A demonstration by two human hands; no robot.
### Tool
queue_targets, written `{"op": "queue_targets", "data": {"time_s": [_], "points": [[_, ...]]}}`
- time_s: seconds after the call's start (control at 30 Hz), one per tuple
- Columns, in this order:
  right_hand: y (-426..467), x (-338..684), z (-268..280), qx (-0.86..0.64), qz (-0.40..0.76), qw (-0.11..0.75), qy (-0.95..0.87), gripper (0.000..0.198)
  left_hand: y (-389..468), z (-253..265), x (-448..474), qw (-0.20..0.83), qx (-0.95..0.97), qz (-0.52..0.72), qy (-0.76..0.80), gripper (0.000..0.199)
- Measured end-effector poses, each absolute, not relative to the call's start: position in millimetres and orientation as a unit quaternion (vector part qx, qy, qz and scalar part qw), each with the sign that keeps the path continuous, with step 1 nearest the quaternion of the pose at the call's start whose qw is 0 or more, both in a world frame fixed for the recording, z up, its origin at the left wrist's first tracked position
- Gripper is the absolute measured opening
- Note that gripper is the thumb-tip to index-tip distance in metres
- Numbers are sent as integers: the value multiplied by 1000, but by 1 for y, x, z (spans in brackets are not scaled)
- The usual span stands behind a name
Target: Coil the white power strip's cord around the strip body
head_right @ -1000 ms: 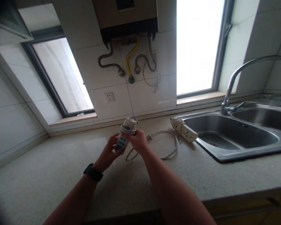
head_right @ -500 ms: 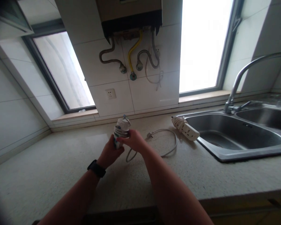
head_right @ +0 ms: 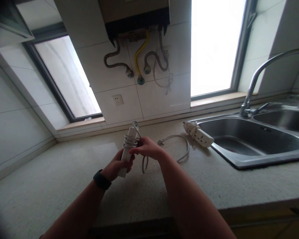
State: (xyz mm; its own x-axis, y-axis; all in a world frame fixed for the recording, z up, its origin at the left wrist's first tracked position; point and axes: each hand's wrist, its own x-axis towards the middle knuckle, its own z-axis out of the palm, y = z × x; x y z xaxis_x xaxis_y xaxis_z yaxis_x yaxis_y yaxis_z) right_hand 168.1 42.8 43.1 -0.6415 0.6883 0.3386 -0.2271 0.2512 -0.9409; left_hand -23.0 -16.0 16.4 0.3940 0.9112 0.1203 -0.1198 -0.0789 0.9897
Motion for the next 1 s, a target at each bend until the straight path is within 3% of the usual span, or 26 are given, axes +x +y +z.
{"op": "queue_targets", "data": {"time_s": [0.2,0.33,0.5,0.63,0.77,0.9,1.0], "points": [[41,173,43,-156,613,338,-697,38,-17,13,-26,717,559,370,192,36],[38,169,44,-180,591,349,-705,35,-19,14,-26,779,517,321,151,41],[31,160,46,-182,586,411,-674,33,-22,18,-23,749,530,350,187,47],[38,157,41,-201,552,443,-677,35,-18,17,-22,618,590,422,303,48],[49,153,33,-260,457,519,-674,43,-10,13,-22,339,692,488,410,50],[48,143,27,-367,373,543,-657,44,-3,3,-17,112,761,463,441,78],[41,137,28,-417,333,536,-654,42,-1,-2,-11,30,758,456,466,86]]}}
